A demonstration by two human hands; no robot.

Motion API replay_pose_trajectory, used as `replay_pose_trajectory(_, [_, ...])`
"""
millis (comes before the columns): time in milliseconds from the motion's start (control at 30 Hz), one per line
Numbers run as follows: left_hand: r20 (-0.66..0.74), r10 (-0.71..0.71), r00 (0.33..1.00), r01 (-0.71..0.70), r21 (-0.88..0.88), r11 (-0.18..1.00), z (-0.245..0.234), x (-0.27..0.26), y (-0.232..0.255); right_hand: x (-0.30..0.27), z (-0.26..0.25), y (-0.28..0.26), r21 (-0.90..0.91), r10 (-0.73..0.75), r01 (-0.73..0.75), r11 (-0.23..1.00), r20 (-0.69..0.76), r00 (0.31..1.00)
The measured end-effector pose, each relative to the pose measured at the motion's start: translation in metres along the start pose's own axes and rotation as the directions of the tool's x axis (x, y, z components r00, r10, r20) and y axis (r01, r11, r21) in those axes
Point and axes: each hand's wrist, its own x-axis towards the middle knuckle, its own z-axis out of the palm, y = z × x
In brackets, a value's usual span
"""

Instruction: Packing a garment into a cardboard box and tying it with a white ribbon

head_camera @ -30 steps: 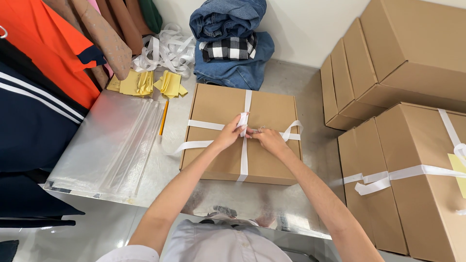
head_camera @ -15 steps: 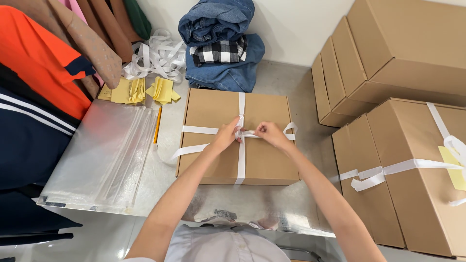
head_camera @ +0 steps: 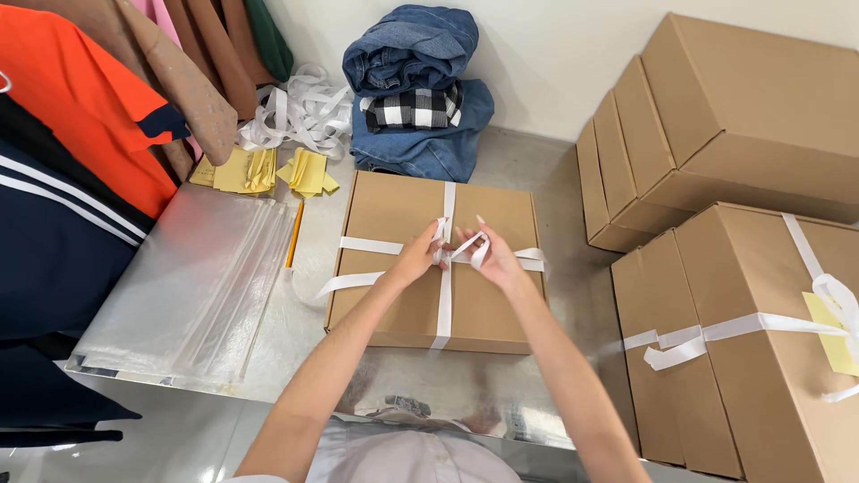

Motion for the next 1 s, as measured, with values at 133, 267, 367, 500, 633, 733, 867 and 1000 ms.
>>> replay_pose_trajectory(133, [-0.065,0.001,0.998,0.005,0.096,0.995,0.001,-0.007,0.012,0.049,-0.027,0.016,0.069,-0.090,0.092,0.993,-0.036,0.995])
replay_pose_trajectory(267, [-0.067,-0.008,0.998,0.011,0.058,0.998,0.004,0.000,0.002,0.062,-0.031,0.018,-0.200,-0.254,0.240,0.950,-0.048,0.966])
replay_pose_trajectory(367, [-0.077,-0.037,0.996,0.039,0.028,0.999,-0.001,-0.003,0.012,0.057,-0.028,0.017,-0.342,-0.338,0.314,0.886,-0.010,0.941])
replay_pose_trajectory(500, [-0.089,-0.102,0.991,0.102,0.000,0.995,-0.006,-0.006,0.030,0.037,-0.019,0.019,-0.546,-0.397,0.382,0.746,0.095,0.913])
replay_pose_trajectory(633, [-0.075,-0.114,0.991,0.110,-0.057,0.992,-0.024,-0.022,0.067,0.023,-0.007,0.023,-0.656,-0.388,0.410,0.634,0.189,0.902])
replay_pose_trajectory(733, [-0.034,-0.130,0.991,0.128,-0.040,0.991,-0.029,-0.024,0.074,0.045,-0.019,0.025,-0.698,-0.349,0.441,0.564,0.283,0.894])
replay_pose_trajectory(867, [-0.014,0.085,0.996,-0.080,0.200,0.977,-0.010,0.004,0.020,0.070,-0.026,0.025,-0.668,-0.407,0.524,0.529,0.342,0.847])
replay_pose_trajectory(1000, [-0.019,0.135,0.991,-0.114,0.429,0.896,0.014,0.036,-0.025,0.096,-0.036,0.026,-0.661,-0.405,0.496,0.564,0.303,0.863])
